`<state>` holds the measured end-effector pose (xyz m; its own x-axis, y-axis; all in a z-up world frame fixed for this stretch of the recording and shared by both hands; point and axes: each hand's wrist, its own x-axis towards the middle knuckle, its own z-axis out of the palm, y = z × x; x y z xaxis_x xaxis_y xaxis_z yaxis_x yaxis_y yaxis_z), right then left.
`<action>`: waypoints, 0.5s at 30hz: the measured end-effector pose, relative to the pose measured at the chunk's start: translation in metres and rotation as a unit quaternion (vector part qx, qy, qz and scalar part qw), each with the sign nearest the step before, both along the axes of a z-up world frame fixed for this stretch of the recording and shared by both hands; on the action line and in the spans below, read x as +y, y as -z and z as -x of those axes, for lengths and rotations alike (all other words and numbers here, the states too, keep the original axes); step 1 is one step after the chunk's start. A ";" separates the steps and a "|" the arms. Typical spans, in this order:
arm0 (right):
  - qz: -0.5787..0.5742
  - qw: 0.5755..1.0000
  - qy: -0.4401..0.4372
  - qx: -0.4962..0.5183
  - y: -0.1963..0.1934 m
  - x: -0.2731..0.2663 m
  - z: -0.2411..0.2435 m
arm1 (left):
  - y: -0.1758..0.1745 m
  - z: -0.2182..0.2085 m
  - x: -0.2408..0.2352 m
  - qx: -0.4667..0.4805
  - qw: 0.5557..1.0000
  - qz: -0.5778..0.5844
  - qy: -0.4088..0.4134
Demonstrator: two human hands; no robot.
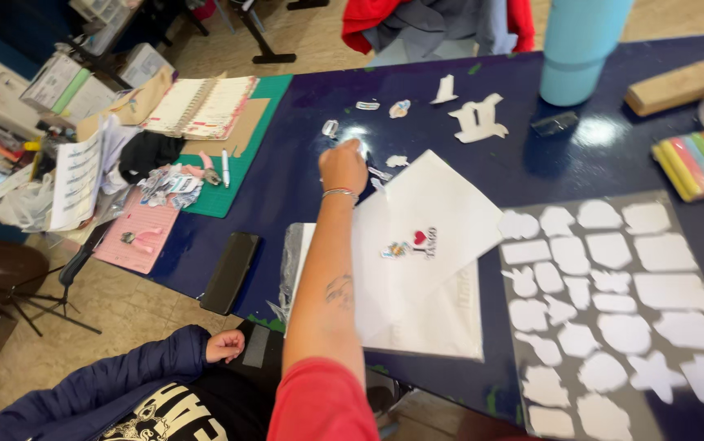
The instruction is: The person peels white vinyl sticker shapes from a transfer sheet and places them onto a white envelope. They handle multiple sticker sheets, peel individual shapes, and arrange them on the envelope surface.
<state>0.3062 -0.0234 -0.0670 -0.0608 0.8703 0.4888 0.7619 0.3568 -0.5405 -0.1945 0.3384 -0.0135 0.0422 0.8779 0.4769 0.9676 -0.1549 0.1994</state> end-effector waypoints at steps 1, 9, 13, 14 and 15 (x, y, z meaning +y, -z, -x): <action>0.009 1.000 0.008 0.011 -0.008 -0.004 0.000 | -0.008 -0.006 -0.016 -0.071 0.996 -0.047 0.026; 0.188 0.968 0.066 0.155 -0.092 -0.022 0.009 | -0.003 -0.196 -0.210 -0.591 0.730 0.242 0.244; 0.289 0.905 0.008 0.312 -0.108 -0.017 0.010 | -0.004 -0.267 -0.310 -0.603 0.598 0.413 0.329; 0.315 0.890 0.016 0.329 -0.105 -0.016 0.009 | -0.007 -0.273 -0.319 -0.582 0.622 0.408 0.329; 0.330 0.886 0.017 0.325 -0.102 -0.020 0.007 | -0.011 -0.279 -0.327 -0.561 0.646 0.401 0.328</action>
